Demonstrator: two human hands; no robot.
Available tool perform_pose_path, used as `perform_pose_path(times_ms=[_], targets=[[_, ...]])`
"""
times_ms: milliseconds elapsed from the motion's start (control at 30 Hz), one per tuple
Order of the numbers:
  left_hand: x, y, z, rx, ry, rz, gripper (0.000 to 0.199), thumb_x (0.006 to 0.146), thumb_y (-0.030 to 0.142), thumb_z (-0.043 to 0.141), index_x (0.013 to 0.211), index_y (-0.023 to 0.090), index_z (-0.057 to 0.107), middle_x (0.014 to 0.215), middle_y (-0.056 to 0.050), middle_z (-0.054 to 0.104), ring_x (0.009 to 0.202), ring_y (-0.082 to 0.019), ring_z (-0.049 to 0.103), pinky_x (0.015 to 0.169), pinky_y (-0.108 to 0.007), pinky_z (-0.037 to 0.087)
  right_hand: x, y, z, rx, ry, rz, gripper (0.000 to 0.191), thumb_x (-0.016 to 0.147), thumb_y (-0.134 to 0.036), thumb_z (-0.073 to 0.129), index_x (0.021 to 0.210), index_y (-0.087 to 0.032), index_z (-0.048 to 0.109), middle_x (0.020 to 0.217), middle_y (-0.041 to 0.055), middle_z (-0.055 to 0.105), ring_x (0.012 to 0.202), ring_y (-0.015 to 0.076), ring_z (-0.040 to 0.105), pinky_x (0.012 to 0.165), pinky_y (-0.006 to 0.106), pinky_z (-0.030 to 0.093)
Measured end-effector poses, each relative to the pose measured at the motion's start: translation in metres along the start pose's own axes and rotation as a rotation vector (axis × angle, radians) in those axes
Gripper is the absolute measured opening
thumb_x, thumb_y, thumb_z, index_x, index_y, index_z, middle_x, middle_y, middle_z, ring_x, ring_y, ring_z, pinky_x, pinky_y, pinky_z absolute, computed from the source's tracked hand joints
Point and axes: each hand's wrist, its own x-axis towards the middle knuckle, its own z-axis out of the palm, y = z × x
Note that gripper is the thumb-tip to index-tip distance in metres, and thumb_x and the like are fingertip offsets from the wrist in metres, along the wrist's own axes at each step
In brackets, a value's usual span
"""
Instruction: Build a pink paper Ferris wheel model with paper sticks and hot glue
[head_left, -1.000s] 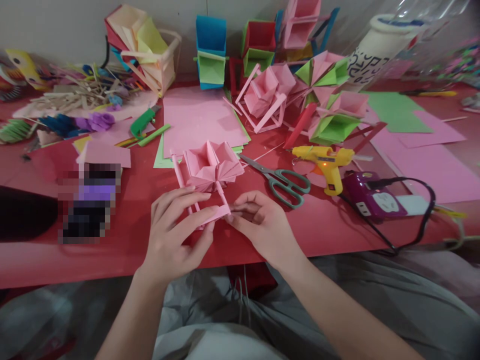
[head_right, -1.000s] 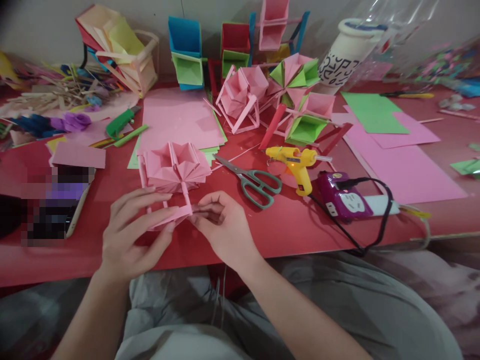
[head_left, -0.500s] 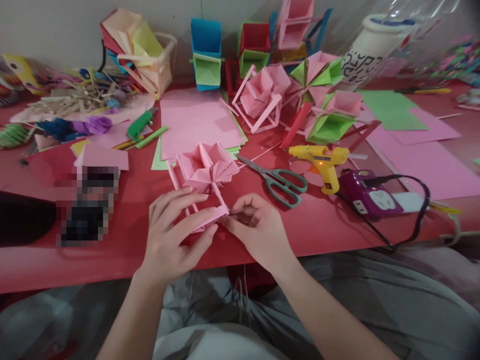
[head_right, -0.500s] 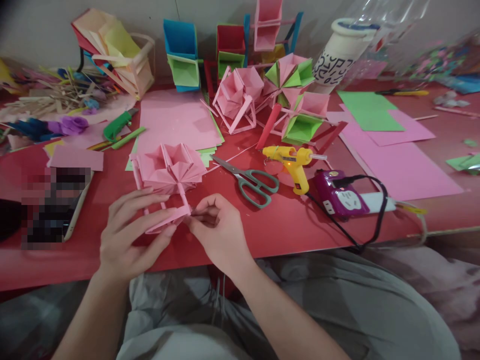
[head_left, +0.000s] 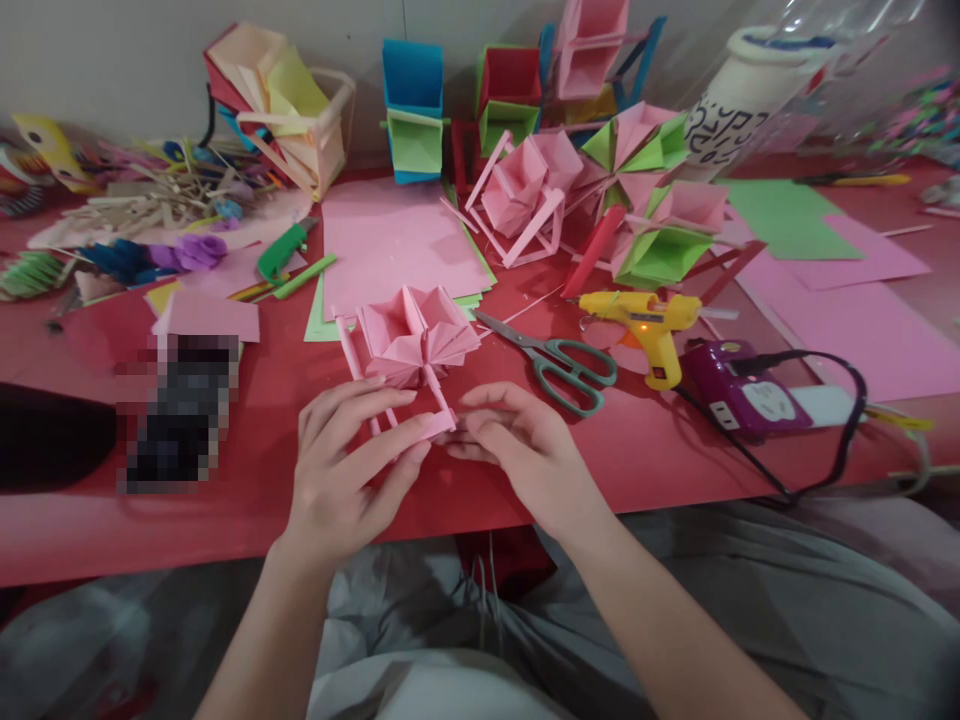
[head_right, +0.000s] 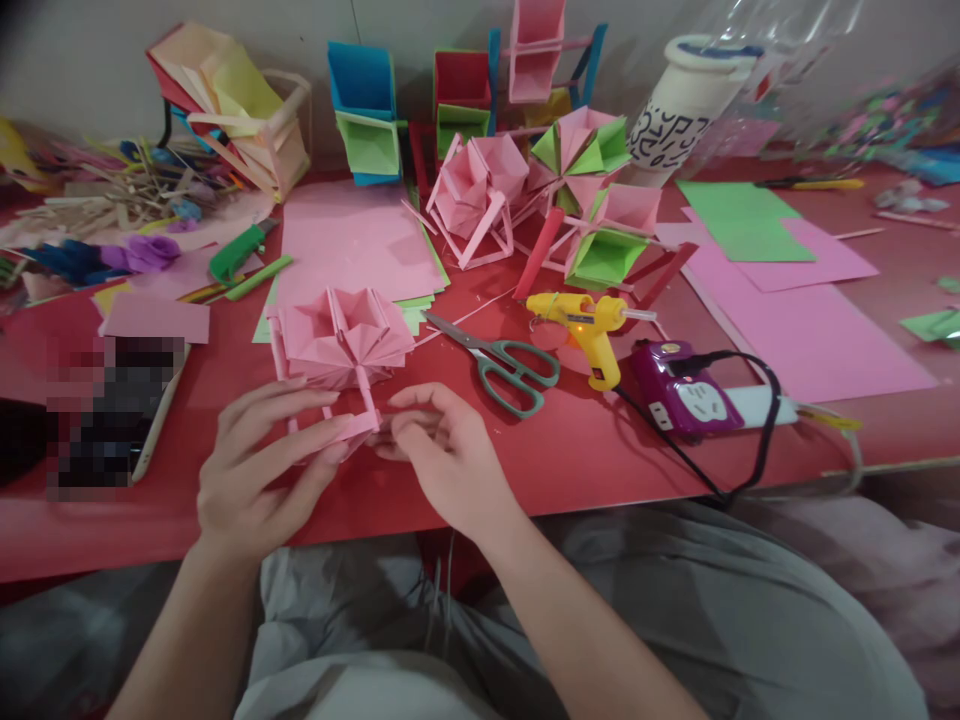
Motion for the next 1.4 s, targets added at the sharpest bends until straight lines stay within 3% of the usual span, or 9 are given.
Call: perform_pose_path(times_ms=[233,467,600,733,900,1000,1133,1267,1400], targets=[[-0.001,-0.001,0.0,0.009,-0.003,0.009,0.035,0.085,0.01,0.072,0.113,0.03,0.07,0.118,-0.005,0.071,0.12,-0.028,0.062,0.102,-0.051,0.049,0.009,-0.017,0.002,-0.115,-0.04,0.06,0.036,0.074,-0.04,0.085,0.088,-0.019,0.059,0.077,0.0,0.073,0.074,0.0149,0.074,0.076,0.03,0.063],[-0.001,-0.002,0.003,0.024,-0.009,0.022,0.035,0.085,0.011,0.074,0.113,0.03,0.07,0.118,-0.004,0.071,0.12,-0.028,0.062,0.104,-0.051,0.048,0.015,-0.023,0.0,-0.24,-0.061,0.048,0.035,0.072,-0.023,0.087,0.09,-0.019,0.057,0.069,-0.0004,0.074,0.068,0.0152,0.074,0.069,0.027,0.06],[0.0,0.002,0.0,-0.001,0.027,-0.014,0.049,0.083,0.018,0.077,0.129,0.029,0.064,0.131,-0.009,0.064,0.124,-0.031,0.058,0.107,-0.052,0.047,0.017,-0.023,0.0,-0.186,-0.06,0.063,0.038,0.069,-0.022,0.089,0.088,-0.019,0.056,0.064,-0.0015,0.073,0.061,0.0129,0.072,0.065,0.024,0.06],[-0.002,0.005,-0.003,-0.072,0.099,-0.129,0.071,0.077,0.028,0.081,0.143,0.022,0.054,0.142,-0.015,0.055,0.133,-0.036,0.051,0.114,-0.057,0.041,0.019,-0.023,-0.002,-0.023,-0.058,0.073,0.043,0.063,-0.026,0.093,0.087,-0.018,0.057,0.066,-0.0017,0.074,0.061,0.0123,0.072,0.067,0.026,0.062],[-0.012,0.012,0.0,-0.464,0.238,-0.435,0.067,0.082,0.031,0.077,0.143,0.024,0.051,0.144,-0.015,0.052,0.135,-0.036,0.052,0.115,-0.057,0.041,0.018,-0.018,-0.004,0.115,-0.075,0.055,0.04,0.068,-0.026,0.09,0.088,-0.018,0.057,0.07,-0.0017,0.075,0.065,0.0127,0.075,0.067,0.024,0.063],[-0.011,0.02,0.0,-0.712,0.218,-0.628,0.059,0.087,0.036,0.074,0.141,0.024,0.052,0.144,-0.014,0.054,0.127,-0.032,0.059,0.107,-0.049,0.052,0.017,-0.013,-0.004,0.132,-0.085,-0.009,0.038,0.071,-0.023,0.089,0.09,-0.018,0.057,0.07,-0.0034,0.074,0.066,0.0109,0.074,0.069,0.024,0.064],[-0.003,0.025,-0.004,-0.88,0.146,-0.803,0.053,0.088,0.037,0.074,0.136,0.023,0.056,0.145,-0.014,0.054,0.11,-0.027,0.069,0.089,-0.039,0.062,0.017,-0.011,-0.005,0.086,-0.106,-0.091,0.034,0.074,-0.02,0.087,0.091,-0.019,0.058,0.073,-0.0034,0.075,0.07,0.0096,0.073,0.072,0.023,0.064],[0.0,0.024,-0.005,-1.083,0.073,-0.859,0.055,0.089,0.032,0.075,0.14,0.023,0.055,0.142,-0.013,0.059,0.122,-0.029,0.064,0.095,-0.039,0.061,0.018,-0.014,-0.009,0.034,-0.126,-0.147,0.028,0.078,-0.019,0.085,0.092,-0.018,0.06,0.077,-0.0011,0.077,0.07,0.0085,0.073,0.072,0.019,0.062],[0.0,0.02,-0.003,-1.239,0.128,-0.94,0.055,0.084,0.027,0.08,0.135,0.025,0.06,0.131,-0.011,0.068,0.121,-0.027,0.066,0.094,-0.036,0.061,0.021,-0.017,-0.017,0.102,-0.181,-0.151,0.025,0.079,-0.018,0.084,0.092,-0.019,0.062,0.075,-0.0038,0.075,0.069,0.0077,0.072,0.07,0.02,0.063]])
